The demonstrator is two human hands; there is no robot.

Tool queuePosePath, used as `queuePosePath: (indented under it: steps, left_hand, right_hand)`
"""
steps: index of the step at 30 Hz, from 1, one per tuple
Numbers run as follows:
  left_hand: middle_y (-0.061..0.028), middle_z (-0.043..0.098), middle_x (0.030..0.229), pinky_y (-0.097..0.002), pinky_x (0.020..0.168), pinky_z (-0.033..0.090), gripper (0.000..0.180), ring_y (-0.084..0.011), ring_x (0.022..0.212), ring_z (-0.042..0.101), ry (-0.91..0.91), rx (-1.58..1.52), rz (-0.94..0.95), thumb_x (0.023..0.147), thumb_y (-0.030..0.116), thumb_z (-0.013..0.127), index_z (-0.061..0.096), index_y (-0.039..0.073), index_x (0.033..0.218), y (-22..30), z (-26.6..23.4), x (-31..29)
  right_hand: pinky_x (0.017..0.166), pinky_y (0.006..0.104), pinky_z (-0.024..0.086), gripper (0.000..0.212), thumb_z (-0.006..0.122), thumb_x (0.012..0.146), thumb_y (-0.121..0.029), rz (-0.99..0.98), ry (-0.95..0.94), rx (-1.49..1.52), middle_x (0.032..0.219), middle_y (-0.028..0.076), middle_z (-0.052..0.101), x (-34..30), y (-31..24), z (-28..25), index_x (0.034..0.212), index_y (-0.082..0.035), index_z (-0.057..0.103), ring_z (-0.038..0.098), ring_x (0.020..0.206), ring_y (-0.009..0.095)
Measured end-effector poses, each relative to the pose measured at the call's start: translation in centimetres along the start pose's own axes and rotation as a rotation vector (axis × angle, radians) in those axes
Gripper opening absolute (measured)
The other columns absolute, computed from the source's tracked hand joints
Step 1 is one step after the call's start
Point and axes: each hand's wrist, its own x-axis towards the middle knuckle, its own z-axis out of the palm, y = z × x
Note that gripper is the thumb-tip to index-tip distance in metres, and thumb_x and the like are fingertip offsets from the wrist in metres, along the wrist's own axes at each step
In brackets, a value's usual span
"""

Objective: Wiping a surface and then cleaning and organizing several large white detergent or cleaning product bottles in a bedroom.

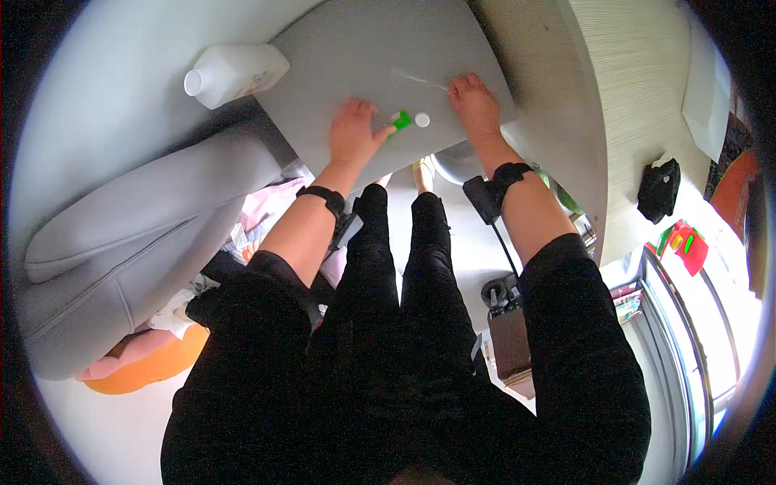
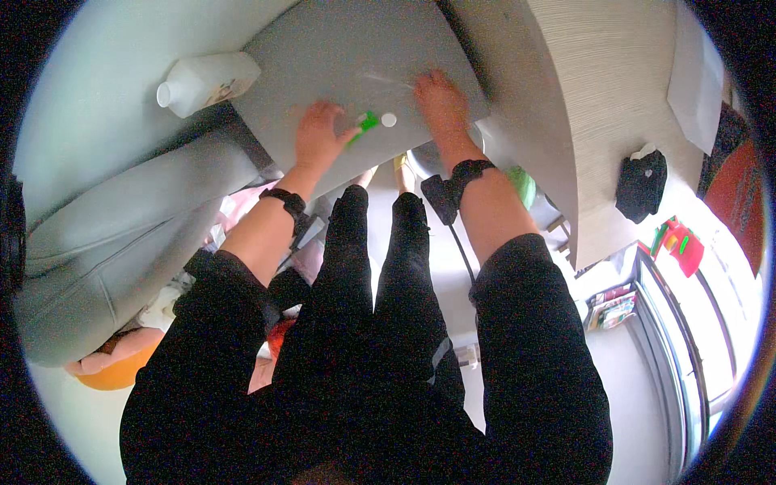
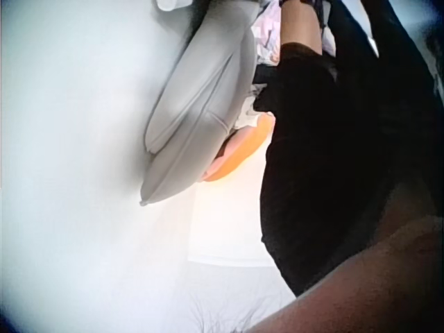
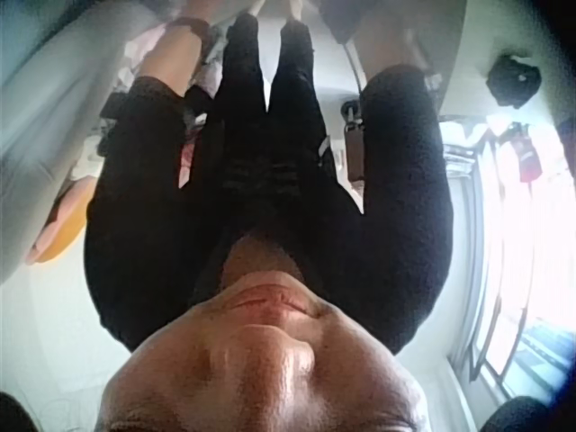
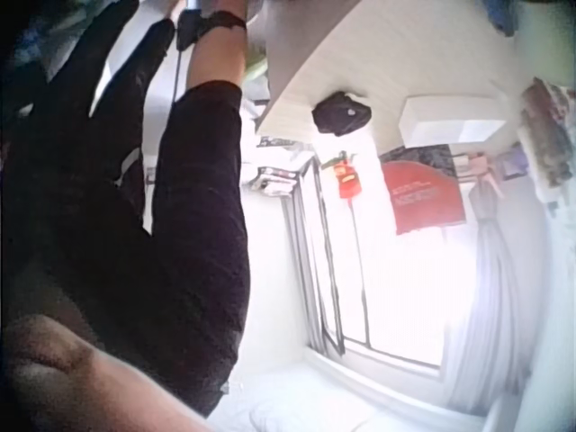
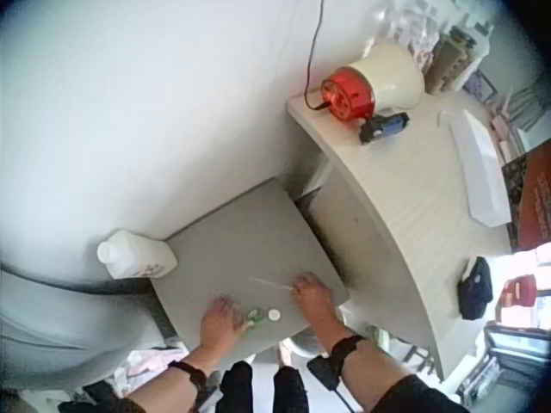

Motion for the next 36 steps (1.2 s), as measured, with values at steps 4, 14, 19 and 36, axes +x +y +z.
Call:
queuePosePath:
  steps: [4,14,19,36]
  left_hand:
    - [-0.0099,0.057,0.098,-0.0405,0.083,0.05,0.028,-0.0303,0.101,0.056,-0.109,-0.12,-0.094,0.072,0.019,0.075,0.059,0.007,0.092,1.3,1.5,-0.4]
    - [-0.0133,0.06,0.092,-0.0433,0.075,0.049,0.019,-0.0344,0.089,0.06,-0.154,-0.341,-0.254,0.072,0.009,0.069,0.058,0.006,0.087,1.4,2.4,-1.1]
    - [-0.0159,0.062,0.085,-0.0449,0.075,0.048,0.017,-0.0358,0.088,0.06,-0.193,-0.271,-0.205,0.073,0.009,0.067,0.06,0.005,0.087,1.0,2.6,-1.2]
    - [0.0009,0.062,0.074,-0.0242,0.057,0.047,0.008,-0.0076,0.064,0.057,-0.313,-1.037,-0.399,0.086,0.01,0.066,0.062,0.004,0.086,8.0,-8.5,-2.2]
  right_hand:
    - [0.077,0.0468,0.05,0.017,0.058,0.085,-0.025,0.079,0.061,0.092,0.089,0.017,0.064,-1.9,0.3,0.4,0.09,-0.011,0.066,0.063,0.082,0.037]
    - [0.079,0.0443,0.048,0.019,0.068,0.079,-0.023,0.338,0.146,0.641,0.091,0.016,0.067,-7.6,-3.6,2.8,0.094,-0.01,0.065,0.061,0.09,0.037]
    - [0.085,0.0391,0.049,0.035,0.069,0.078,-0.021,0.091,0.0,0.414,0.103,0.016,0.064,-6.4,-5.3,3.1,0.108,-0.004,0.061,0.062,0.097,0.034]
    - [0.066,0.02,0.048,0.033,0.057,0.093,-0.014,0.35,-0.445,2.379,0.09,0.004,0.053,-14.8,-4.5,-9.8,0.12,0.003,0.051,0.052,0.075,0.008]
